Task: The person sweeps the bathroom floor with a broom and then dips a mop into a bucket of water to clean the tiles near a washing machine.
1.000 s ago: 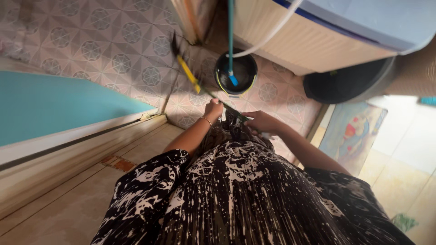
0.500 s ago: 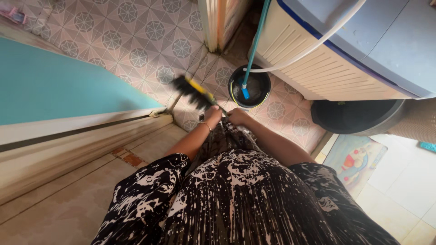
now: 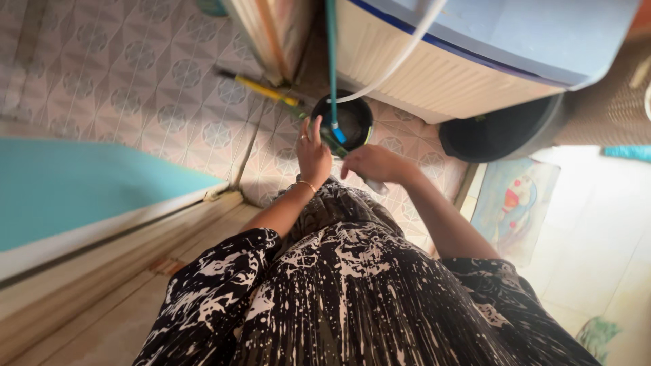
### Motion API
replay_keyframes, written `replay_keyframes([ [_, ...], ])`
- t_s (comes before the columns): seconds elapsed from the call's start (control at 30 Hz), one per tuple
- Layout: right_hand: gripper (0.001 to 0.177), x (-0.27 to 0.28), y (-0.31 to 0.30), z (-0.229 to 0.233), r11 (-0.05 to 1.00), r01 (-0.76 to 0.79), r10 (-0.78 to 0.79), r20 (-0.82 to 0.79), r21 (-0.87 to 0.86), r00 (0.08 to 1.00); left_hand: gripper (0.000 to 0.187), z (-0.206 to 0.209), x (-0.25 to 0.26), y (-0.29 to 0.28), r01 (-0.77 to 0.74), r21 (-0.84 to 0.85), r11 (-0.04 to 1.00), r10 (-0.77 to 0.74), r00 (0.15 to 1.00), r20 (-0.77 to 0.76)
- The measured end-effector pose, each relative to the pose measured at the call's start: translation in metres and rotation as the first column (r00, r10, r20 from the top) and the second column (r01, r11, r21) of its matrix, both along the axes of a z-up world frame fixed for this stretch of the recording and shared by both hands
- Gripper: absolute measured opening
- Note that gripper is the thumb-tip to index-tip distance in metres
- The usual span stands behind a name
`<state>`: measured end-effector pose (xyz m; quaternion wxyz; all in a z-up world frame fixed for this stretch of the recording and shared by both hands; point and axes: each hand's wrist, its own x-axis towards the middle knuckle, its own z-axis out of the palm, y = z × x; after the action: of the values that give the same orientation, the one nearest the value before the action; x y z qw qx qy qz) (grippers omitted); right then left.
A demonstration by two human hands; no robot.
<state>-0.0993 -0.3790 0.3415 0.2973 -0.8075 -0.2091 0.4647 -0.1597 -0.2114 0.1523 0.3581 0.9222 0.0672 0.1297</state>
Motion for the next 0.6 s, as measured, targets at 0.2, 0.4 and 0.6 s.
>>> replay_keyframes([
  [0.2,0.031,0.017,-0.038,0.052,0.703,0.363,-0.144,-0.378,0.611,0.915,0.018,0.04,0.026,0.01,0.384,-0.001,0.923,-0.381,0.916,0.121],
  [0.4,0.041,-0.009,-0.067,0.084,0.556,0.427,-0.42,-0.202,0.713,0.884,0.03,0.096,0.012,-0.035,0.468,-0.143,0.872,-0.431,0.872,0.231],
  [0.6,0.022,-0.066,-0.112,0.087,0.757,0.324,-0.564,0.318,0.567,0.762,0.041,0.137,-0.005,-0.113,0.675,-0.231,0.7,-0.622,0.736,0.267],
])
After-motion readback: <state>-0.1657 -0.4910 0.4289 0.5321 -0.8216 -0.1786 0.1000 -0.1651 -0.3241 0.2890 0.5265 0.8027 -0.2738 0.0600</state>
